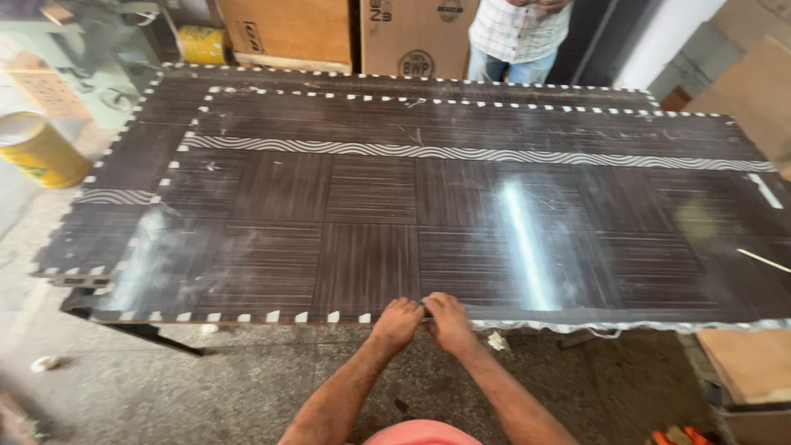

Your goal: The person applies small pieces of white tape along the edges of a large dark patterned board. They use a wooden stick to smooth the tape and wipe the surface with a cloth. The person then peels off a protective plastic film from the board.

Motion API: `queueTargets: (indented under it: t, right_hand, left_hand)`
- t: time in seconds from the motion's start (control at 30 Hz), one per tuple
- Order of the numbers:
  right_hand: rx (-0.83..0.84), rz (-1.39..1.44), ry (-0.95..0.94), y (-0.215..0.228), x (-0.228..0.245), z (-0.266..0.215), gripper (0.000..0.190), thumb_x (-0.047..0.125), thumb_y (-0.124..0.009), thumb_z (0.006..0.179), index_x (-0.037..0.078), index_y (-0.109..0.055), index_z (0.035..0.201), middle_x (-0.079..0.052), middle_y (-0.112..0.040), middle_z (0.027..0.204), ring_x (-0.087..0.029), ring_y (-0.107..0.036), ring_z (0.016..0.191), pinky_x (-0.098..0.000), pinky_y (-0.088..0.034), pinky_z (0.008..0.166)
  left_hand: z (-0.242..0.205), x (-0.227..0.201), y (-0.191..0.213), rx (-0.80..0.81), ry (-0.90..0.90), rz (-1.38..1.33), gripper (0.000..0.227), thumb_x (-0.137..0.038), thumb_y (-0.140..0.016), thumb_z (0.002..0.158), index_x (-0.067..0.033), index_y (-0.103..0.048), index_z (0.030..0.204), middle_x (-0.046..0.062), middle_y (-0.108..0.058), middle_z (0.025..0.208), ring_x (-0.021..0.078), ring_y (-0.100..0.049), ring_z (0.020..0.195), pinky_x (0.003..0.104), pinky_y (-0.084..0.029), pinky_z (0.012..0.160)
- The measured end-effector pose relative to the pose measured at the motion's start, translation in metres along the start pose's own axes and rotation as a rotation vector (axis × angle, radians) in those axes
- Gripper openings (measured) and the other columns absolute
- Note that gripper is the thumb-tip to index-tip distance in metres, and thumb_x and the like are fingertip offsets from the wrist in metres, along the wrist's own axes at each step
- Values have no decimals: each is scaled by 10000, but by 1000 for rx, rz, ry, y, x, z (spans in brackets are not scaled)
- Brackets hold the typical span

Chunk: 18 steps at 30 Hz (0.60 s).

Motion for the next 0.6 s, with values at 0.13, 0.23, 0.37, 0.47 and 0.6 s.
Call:
queueTargets:
  t: [0.13, 0.23, 0.37, 0.47, 0.6]
  right_hand:
    - [7, 170, -93, -34, -13, -4, 187, -11, -698, 747, 85, -661, 903, -172, -661, 860, -388, -625, 829, -492, -485, 730]
    - [79, 60, -179, -52, -27, -8, 89, 23, -699, 806, 81, -701, 873, -176, -682, 881, -405, -638, 891, -510, -483, 759]
    - [177, 71, -238, -58, -33, -19, 90, 82, -727, 834, 33, -683, 896, -187, -673, 901, -419, -621, 908, -521, -478, 787]
    - [230, 103, -228, -52, -33, -10, 147, 146, -738, 847, 23, -682, 907, -179, -672, 894, -412, -626, 911, -511, -480, 791]
    - [307, 119, -233, -46, -18, -10, 176, 202, -735, 874, 42, -697, 937, -155, -678, 910, -388, -639, 940, -497, -483, 823]
  left_hand:
    - [-4, 0, 3, -36, -37, -7, 364, -20, -585, 771, -22, -637, 1131, 181, -691, 1059, 369, -620, 1054, 516, -460, 951]
    - [-8, 13, 3, 8, 34, -143, 337, -49, -595, 841, -69, -657, 1172, 148, -675, 1166, 348, -590, 1137, 489, -457, 980]
    - [-26, 26, 21, -200, 93, -219, 351, -56, -624, 796, -20, -660, 1144, 161, -630, 1241, 361, -549, 1133, 484, -456, 952]
    - [-29, 38, 37, -329, 43, -187, 309, -49, -634, 761, -14, -689, 1063, 152, -654, 1175, 364, -561, 1093, 491, -457, 923]
    - [-31, 45, 24, -98, 34, -115, 109, -45, -618, 815, -62, -698, 888, 97, -678, 1038, 330, -591, 1076, 467, -474, 933]
Point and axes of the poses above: each hand's wrist, its own z-axis towards the middle knuckle, its own y-axis out of the back of the hand, x = y × z, the point moved 6 cm from there along z, towards the middle knuckle
